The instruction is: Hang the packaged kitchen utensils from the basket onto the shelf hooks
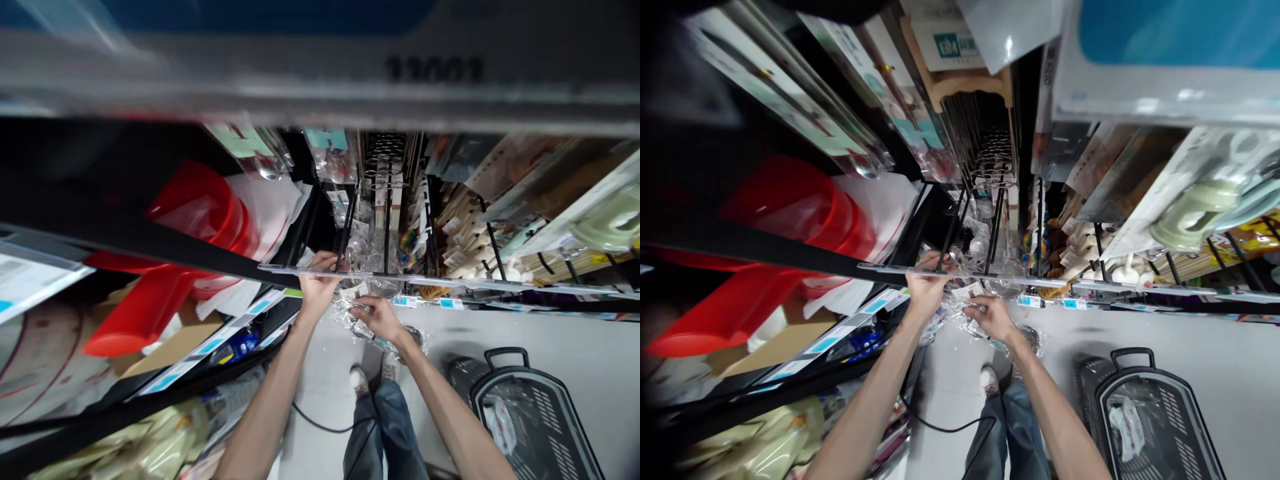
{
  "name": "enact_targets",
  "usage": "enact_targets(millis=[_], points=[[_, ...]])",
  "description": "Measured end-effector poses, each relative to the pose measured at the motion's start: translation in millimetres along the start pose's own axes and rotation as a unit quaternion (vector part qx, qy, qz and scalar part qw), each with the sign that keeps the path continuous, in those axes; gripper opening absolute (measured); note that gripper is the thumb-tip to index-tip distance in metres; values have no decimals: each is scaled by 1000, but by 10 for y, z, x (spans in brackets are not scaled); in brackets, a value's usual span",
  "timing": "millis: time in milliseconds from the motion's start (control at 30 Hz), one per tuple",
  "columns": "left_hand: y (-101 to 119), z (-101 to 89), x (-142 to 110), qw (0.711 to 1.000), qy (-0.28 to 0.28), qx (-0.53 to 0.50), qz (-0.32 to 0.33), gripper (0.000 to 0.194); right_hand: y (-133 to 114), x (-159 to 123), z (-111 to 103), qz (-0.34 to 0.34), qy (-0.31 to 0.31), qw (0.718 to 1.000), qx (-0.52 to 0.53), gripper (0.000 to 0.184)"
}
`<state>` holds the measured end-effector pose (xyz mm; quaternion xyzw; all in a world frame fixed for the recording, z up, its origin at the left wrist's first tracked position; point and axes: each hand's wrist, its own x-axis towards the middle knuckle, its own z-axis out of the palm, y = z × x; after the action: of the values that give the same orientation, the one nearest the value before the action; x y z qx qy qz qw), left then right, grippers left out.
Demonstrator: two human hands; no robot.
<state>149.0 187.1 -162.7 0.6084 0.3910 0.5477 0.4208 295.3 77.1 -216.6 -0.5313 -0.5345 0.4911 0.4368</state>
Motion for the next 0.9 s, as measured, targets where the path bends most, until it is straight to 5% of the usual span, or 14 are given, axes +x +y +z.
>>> enact_targets(millis=[133,300,533,733,900], points=[[-37,-46,-69,1000,4,-18,-21,22,-12,-100,2,2,7,1000,-5,31],[-117,-103,-224,987,-7,-104,-121,44,38,-213,-26,11,28,999,11,32],[-187,-288,-393,974,-66,-124,-178,20,10,-177,-80,7,19,1000,-1,35],[-102,-364,-347,982,-58,-122,-133,20,-78,7,-60,2,-14,999,-34,32],[59,-327,-273,993,-48,-42,-96,29,-72,70,-53,-7,17,997,-76,26]])
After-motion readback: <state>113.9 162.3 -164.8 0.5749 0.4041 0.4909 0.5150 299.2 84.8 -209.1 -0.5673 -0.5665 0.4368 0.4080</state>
